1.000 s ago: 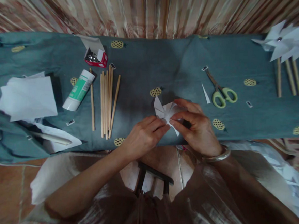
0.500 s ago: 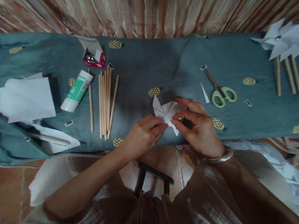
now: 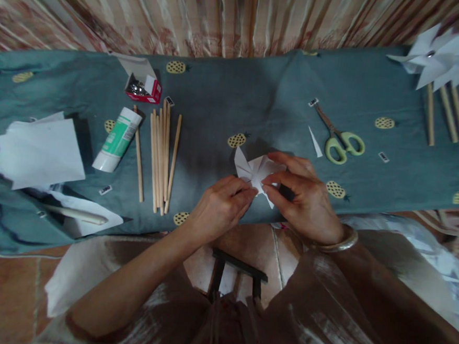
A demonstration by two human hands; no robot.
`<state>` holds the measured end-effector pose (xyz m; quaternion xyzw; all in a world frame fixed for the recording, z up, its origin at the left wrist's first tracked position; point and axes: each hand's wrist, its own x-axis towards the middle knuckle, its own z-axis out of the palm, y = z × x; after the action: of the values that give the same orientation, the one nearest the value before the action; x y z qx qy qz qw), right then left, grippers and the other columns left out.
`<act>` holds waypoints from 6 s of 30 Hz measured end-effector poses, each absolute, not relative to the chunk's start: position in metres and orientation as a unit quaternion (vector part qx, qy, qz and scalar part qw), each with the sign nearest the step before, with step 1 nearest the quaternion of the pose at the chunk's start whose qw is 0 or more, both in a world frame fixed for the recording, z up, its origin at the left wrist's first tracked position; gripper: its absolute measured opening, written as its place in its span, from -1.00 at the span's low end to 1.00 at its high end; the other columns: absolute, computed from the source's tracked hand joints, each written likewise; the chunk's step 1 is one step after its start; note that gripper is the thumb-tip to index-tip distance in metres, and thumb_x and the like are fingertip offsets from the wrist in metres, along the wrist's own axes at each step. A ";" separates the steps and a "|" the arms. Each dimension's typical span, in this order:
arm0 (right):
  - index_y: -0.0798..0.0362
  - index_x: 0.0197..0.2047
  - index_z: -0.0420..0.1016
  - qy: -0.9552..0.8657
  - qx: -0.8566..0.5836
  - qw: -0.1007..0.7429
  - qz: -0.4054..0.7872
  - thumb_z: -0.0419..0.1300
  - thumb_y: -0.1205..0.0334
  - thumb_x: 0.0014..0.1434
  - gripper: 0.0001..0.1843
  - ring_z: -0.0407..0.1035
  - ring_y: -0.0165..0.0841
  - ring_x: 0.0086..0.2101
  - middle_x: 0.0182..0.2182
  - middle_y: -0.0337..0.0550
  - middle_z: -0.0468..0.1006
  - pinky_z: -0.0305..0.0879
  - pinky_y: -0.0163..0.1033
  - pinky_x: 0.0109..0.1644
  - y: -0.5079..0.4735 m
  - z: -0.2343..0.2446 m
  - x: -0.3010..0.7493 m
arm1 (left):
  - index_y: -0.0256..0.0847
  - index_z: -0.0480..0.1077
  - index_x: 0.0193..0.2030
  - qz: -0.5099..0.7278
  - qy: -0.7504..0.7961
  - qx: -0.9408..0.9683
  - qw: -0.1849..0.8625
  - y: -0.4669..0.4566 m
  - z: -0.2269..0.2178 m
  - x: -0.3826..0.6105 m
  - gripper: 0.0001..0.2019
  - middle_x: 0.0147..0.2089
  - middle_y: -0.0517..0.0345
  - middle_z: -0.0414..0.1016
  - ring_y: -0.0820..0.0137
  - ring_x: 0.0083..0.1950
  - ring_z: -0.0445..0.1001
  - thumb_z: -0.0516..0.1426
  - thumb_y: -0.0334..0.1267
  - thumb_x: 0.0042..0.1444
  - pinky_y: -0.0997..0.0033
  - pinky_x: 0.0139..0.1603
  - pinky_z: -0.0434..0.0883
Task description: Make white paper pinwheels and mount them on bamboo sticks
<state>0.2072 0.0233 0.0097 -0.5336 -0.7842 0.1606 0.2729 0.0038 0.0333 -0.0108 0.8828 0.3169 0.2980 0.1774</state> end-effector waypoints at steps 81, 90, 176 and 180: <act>0.16 0.15 0.47 -0.774 -0.553 0.282 0.129 0.09 0.21 0.32 -0.60 0.44 -0.08 0.10 0.08 0.12 0.57 0.39 0.10 0.20 0.040 0.007 0.221 | -0.34 0.49 -0.10 0.271 0.299 0.909 0.105 0.044 -0.007 -0.007 -0.85 -0.20 -0.03 0.55 0.31 -0.18 0.49 0.11 -0.36 0.29 0.32 -0.17 0.47; 0.11 0.15 0.48 -0.747 -0.580 0.268 0.181 0.11 0.22 0.28 -0.60 0.55 -0.16 -0.14 -0.15 -0.02 0.67 0.48 0.00 0.03 0.041 0.012 0.219 | -0.26 0.50 -0.08 0.263 0.327 0.904 0.086 0.053 -0.006 -0.017 -0.84 -0.17 0.00 0.55 0.30 -0.18 0.45 0.09 -0.36 0.30 0.28 -0.16 0.42; 0.02 -0.27 0.48 -0.863 -0.468 0.102 0.162 0.03 0.41 0.32 -0.77 0.38 -0.20 -0.34 -0.45 -0.13 0.51 0.28 -0.12 -0.24 0.011 0.032 0.191 | -0.16 0.53 -0.31 0.264 0.469 0.804 0.254 0.062 -0.011 -0.010 -0.85 -0.21 0.11 0.54 0.24 -0.06 0.41 0.17 -0.21 0.24 0.12 0.03 0.33; 0.03 -0.21 0.50 -0.857 -0.477 0.123 0.155 -0.02 0.38 0.34 -0.74 0.42 -0.22 -0.34 -0.41 -0.13 0.57 0.32 -0.13 -0.19 0.011 0.028 0.193 | -0.16 0.52 -0.32 0.267 0.471 0.802 0.253 0.061 -0.011 -0.009 -0.86 -0.21 0.11 0.54 0.24 -0.05 0.41 0.18 -0.21 0.23 0.12 0.03 0.33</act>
<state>0.1929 0.0107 0.0277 -0.4767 -0.8565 0.1548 0.1231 -0.0093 0.0613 -0.0114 0.8016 0.4710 0.2673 0.2532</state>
